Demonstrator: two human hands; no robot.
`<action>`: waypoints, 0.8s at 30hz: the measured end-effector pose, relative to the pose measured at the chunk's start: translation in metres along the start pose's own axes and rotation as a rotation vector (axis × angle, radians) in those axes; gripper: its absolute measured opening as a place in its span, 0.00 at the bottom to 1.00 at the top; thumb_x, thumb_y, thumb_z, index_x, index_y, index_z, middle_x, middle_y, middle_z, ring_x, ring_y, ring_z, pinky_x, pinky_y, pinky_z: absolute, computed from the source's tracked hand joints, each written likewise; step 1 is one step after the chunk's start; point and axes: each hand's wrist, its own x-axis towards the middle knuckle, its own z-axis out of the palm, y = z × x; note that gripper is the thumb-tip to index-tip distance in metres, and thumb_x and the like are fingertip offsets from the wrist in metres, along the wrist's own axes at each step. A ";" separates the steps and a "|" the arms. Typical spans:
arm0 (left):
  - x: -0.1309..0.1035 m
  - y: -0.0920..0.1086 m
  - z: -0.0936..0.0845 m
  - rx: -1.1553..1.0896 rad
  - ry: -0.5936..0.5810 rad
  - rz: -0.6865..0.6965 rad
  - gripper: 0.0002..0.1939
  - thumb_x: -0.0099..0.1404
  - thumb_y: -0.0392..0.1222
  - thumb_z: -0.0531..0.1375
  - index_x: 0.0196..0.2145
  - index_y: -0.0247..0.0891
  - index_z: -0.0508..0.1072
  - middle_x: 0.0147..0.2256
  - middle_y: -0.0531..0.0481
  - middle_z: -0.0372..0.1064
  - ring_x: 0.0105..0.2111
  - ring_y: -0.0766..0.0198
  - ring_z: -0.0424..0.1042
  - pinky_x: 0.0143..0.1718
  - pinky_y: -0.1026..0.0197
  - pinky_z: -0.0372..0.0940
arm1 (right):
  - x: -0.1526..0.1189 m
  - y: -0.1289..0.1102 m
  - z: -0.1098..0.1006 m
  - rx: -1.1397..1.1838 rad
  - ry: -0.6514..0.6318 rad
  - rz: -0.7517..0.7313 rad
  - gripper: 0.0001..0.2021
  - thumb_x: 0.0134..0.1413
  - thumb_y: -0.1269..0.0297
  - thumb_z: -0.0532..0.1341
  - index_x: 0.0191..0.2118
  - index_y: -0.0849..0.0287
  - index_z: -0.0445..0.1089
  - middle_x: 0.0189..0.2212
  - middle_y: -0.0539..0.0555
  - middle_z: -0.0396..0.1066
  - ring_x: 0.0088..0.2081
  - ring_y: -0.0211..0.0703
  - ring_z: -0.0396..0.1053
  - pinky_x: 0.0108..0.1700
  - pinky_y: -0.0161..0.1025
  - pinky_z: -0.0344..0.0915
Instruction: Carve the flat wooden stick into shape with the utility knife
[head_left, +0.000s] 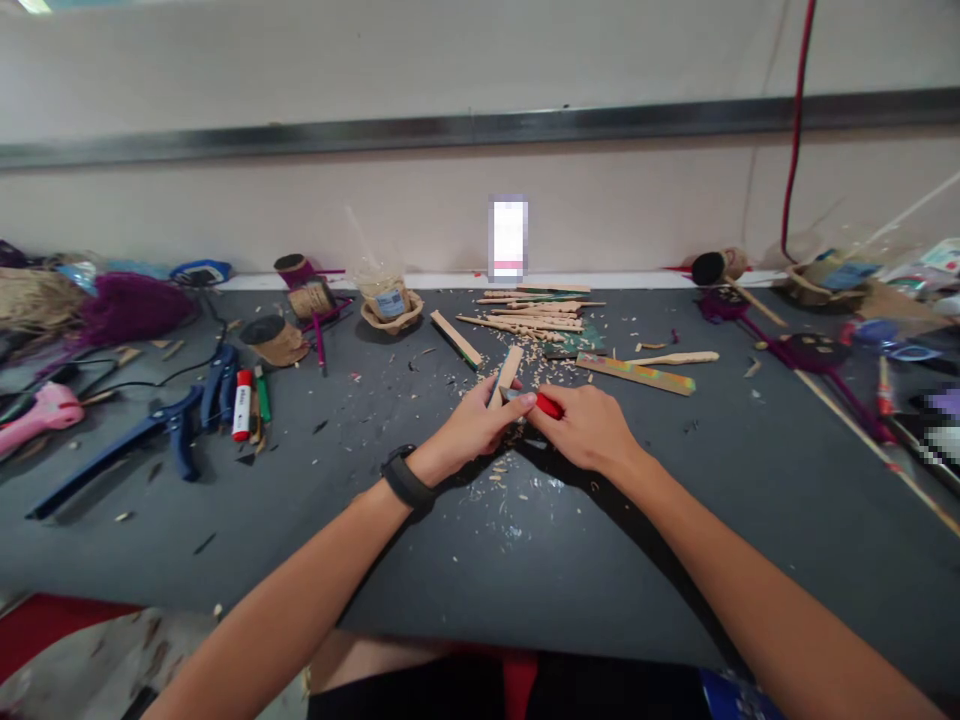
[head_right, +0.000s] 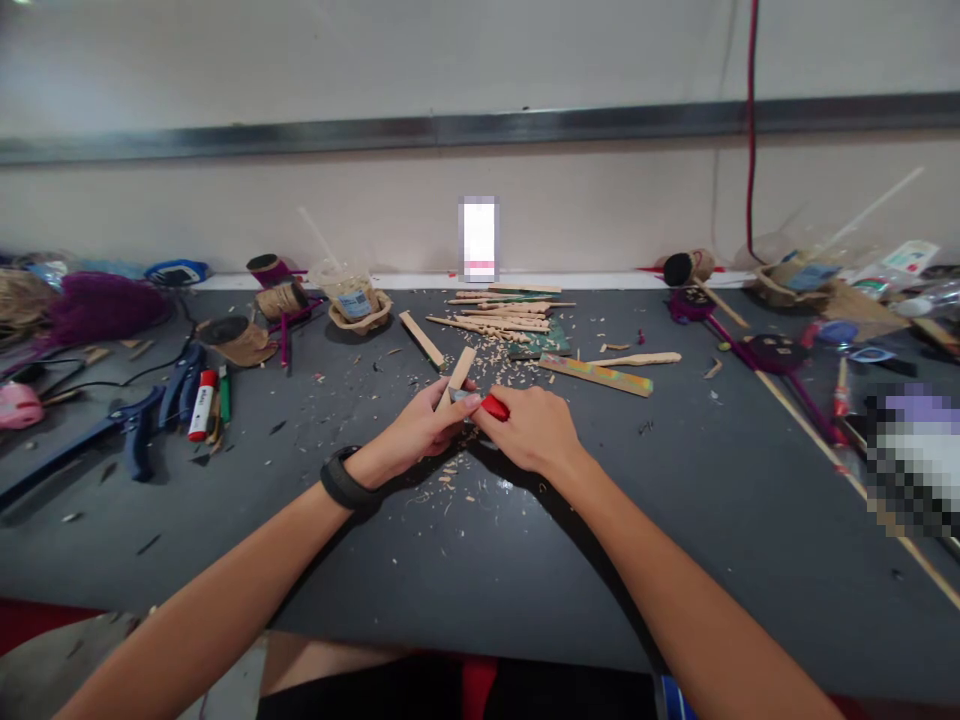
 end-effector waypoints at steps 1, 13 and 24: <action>0.000 0.000 0.001 0.003 0.000 0.005 0.24 0.64 0.57 0.72 0.46 0.42 0.67 0.19 0.66 0.54 0.14 0.76 0.48 0.17 0.67 0.40 | 0.000 -0.001 -0.001 -0.007 0.000 0.016 0.25 0.70 0.40 0.51 0.30 0.52 0.70 0.28 0.52 0.75 0.30 0.44 0.64 0.33 0.39 0.46; -0.002 0.001 0.005 -0.025 0.037 -0.014 0.17 0.71 0.51 0.68 0.39 0.42 0.64 0.22 0.64 0.52 0.16 0.76 0.48 0.16 0.65 0.39 | -0.001 -0.004 0.005 -0.132 0.039 0.101 0.30 0.71 0.37 0.46 0.35 0.51 0.76 0.31 0.55 0.78 0.30 0.47 0.68 0.33 0.40 0.46; -0.001 0.001 0.003 -0.015 0.016 -0.038 0.17 0.69 0.51 0.69 0.42 0.42 0.66 0.19 0.65 0.52 0.14 0.75 0.47 0.14 0.68 0.40 | 0.001 0.000 0.002 -0.051 -0.007 0.043 0.26 0.72 0.41 0.49 0.33 0.53 0.72 0.31 0.54 0.77 0.31 0.45 0.67 0.33 0.39 0.47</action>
